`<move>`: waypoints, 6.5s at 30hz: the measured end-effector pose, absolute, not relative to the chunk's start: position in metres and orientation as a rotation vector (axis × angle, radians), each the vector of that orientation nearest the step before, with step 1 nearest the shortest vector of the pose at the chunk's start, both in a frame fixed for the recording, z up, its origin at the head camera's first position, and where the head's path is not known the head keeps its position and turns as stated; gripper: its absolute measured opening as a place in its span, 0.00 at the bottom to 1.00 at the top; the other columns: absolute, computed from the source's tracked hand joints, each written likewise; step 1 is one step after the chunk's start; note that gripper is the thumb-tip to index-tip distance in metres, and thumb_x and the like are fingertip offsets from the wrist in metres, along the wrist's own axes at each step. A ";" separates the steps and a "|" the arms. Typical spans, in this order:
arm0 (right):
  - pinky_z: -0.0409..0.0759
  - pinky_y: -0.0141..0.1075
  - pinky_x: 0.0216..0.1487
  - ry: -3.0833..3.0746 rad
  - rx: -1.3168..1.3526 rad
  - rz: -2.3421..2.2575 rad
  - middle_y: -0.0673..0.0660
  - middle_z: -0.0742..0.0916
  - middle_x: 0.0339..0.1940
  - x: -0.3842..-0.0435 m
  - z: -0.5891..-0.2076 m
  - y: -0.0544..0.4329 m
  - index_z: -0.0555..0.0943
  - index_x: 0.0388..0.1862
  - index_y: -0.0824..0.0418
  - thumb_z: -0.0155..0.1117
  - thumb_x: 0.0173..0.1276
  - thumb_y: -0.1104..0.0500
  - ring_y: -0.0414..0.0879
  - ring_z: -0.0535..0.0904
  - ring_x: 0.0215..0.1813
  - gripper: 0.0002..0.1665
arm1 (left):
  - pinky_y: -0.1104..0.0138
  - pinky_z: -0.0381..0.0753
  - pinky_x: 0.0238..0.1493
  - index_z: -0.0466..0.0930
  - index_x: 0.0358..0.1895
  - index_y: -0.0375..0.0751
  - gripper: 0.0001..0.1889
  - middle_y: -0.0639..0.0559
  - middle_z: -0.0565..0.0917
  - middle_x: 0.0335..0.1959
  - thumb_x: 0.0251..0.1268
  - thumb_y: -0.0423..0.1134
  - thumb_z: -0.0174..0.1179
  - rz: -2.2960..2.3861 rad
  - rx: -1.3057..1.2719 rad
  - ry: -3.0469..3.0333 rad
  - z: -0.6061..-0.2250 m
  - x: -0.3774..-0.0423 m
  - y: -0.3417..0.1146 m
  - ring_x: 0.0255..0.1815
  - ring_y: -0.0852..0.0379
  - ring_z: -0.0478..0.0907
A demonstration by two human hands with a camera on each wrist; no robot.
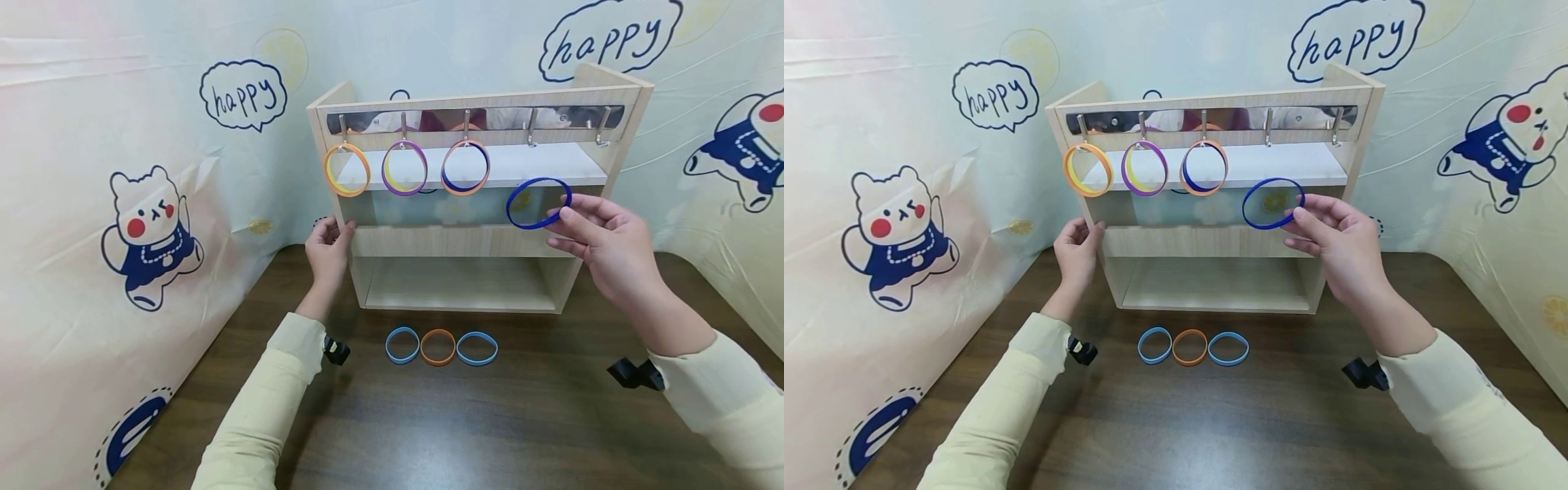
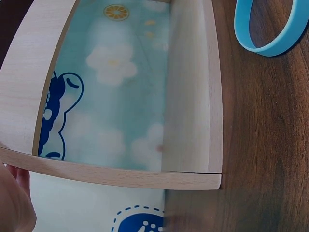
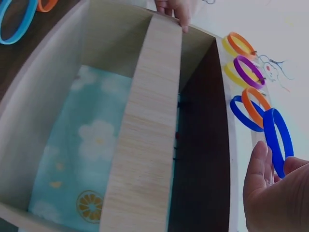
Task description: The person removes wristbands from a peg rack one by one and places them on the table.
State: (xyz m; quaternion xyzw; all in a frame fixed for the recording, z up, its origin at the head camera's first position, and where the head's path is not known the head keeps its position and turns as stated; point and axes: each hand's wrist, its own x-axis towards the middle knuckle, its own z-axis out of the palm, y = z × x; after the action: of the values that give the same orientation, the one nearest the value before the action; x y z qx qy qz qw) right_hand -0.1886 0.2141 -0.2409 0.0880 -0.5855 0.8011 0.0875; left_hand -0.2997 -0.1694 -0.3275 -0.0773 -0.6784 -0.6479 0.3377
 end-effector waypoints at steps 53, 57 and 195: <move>0.82 0.39 0.43 -2.418 0.095 2.182 0.52 0.86 0.39 -0.171 -0.378 0.240 0.66 0.63 0.78 0.59 0.73 0.63 0.47 0.85 0.42 0.27 | 0.70 0.77 0.39 0.79 0.49 0.24 0.16 0.40 0.82 0.40 0.63 0.33 0.64 -1.701 -0.200 -1.781 -0.313 -0.282 -0.164 0.40 0.55 0.78; 0.82 0.39 0.43 -2.451 0.052 2.169 0.57 0.86 0.40 -0.169 -0.388 0.241 0.66 0.63 0.78 0.59 0.73 0.63 0.48 0.85 0.42 0.27 | 0.70 0.77 0.39 0.79 0.49 0.24 0.15 0.37 0.82 0.41 0.63 0.32 0.64 -1.699 -0.217 -1.779 -0.313 -0.283 -0.164 0.39 0.55 0.78; 0.81 0.35 0.45 -2.020 0.272 2.278 0.58 0.86 0.44 -0.213 -0.295 0.177 0.72 0.60 0.72 0.66 0.67 0.57 0.44 0.84 0.44 0.28 | 0.69 0.77 0.38 0.79 0.49 0.23 0.16 0.37 0.82 0.41 0.63 0.33 0.64 -1.719 -0.227 -1.768 -0.313 -0.284 -0.165 0.39 0.52 0.78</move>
State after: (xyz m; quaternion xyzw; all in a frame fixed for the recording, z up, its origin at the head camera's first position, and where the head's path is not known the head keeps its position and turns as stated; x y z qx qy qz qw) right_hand -0.2131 0.1773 -0.2946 0.0889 -0.6603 0.7445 0.0424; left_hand -0.2838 -0.1651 -0.3125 -0.0866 -0.6748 -0.6561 0.3266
